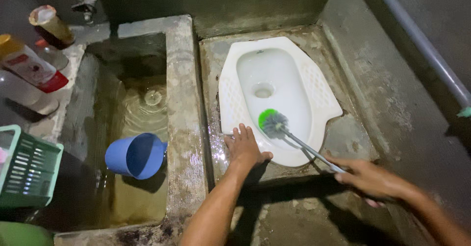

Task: The person cleans a squat toilet by scrubbing the interior and edges with a long-handled brush while reaching into an adjacent water basin.

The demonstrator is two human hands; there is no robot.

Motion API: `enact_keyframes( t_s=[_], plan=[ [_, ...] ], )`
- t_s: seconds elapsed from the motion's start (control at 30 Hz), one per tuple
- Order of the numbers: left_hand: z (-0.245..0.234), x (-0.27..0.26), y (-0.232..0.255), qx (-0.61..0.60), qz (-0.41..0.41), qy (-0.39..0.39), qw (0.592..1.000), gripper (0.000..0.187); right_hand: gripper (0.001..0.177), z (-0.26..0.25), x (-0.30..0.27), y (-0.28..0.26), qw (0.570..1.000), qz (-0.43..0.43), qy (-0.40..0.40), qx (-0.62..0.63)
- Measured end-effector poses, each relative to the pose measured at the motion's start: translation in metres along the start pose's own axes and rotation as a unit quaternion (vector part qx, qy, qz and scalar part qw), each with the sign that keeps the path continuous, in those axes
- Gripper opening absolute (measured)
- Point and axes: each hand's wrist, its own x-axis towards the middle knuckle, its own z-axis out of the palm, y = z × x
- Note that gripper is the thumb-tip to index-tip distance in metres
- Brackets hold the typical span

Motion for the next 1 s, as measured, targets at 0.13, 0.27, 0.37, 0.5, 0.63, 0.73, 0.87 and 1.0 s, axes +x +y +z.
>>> enact_keyframes(
  t_s=[0.13, 0.27, 0.37, 0.5, 0.63, 0.73, 0.87, 1.0],
  plan=[
    [0.003, 0.003, 0.000, -0.009, 0.006, 0.000, 1.000, 0.131, 0.065, 0.003, 0.023, 0.016, 0.999, -0.024, 0.025, -0.005],
    [0.003, 0.003, -0.001, -0.008, 0.009, 0.001, 1.000, 0.131, 0.069, 0.011, 0.113, -0.017, 0.980, -0.126, 0.115, -0.101],
    [0.004, 0.003, -0.002, -0.009, 0.011, -0.001, 1.000, 0.130, 0.069, 0.009, 0.152, -0.049, 0.987, -0.069, 0.121, -0.083],
    [0.006, 0.007, -0.004, -0.001, 0.021, -0.006, 1.000, 0.130, 0.065, 0.004, 0.132, -0.045, 0.983, -0.083, 0.141, -0.085],
    [0.005, 0.007, 0.000, -0.006, 0.005, -0.011, 1.000, 0.130, 0.071, 0.013, 0.073, 0.005, 0.920, -0.162, 0.268, -0.236],
    [0.002, 0.005, 0.000, -0.014, 0.002, -0.011, 1.000, 0.130, 0.052, 0.025, 0.047, 0.033, 0.810, -0.414, 0.356, -0.215],
    [0.006, -0.003, -0.003, -0.022, 0.006, 0.014, 1.000, 0.129, 0.071, 0.036, -0.013, 0.034, 0.931, -0.150, 0.210, -0.258],
    [0.004, 0.000, -0.003, -0.032, 0.002, 0.012, 0.999, 0.130, 0.063, 0.037, -0.015, 0.007, 0.936, -0.143, 0.207, -0.248]
  ],
)
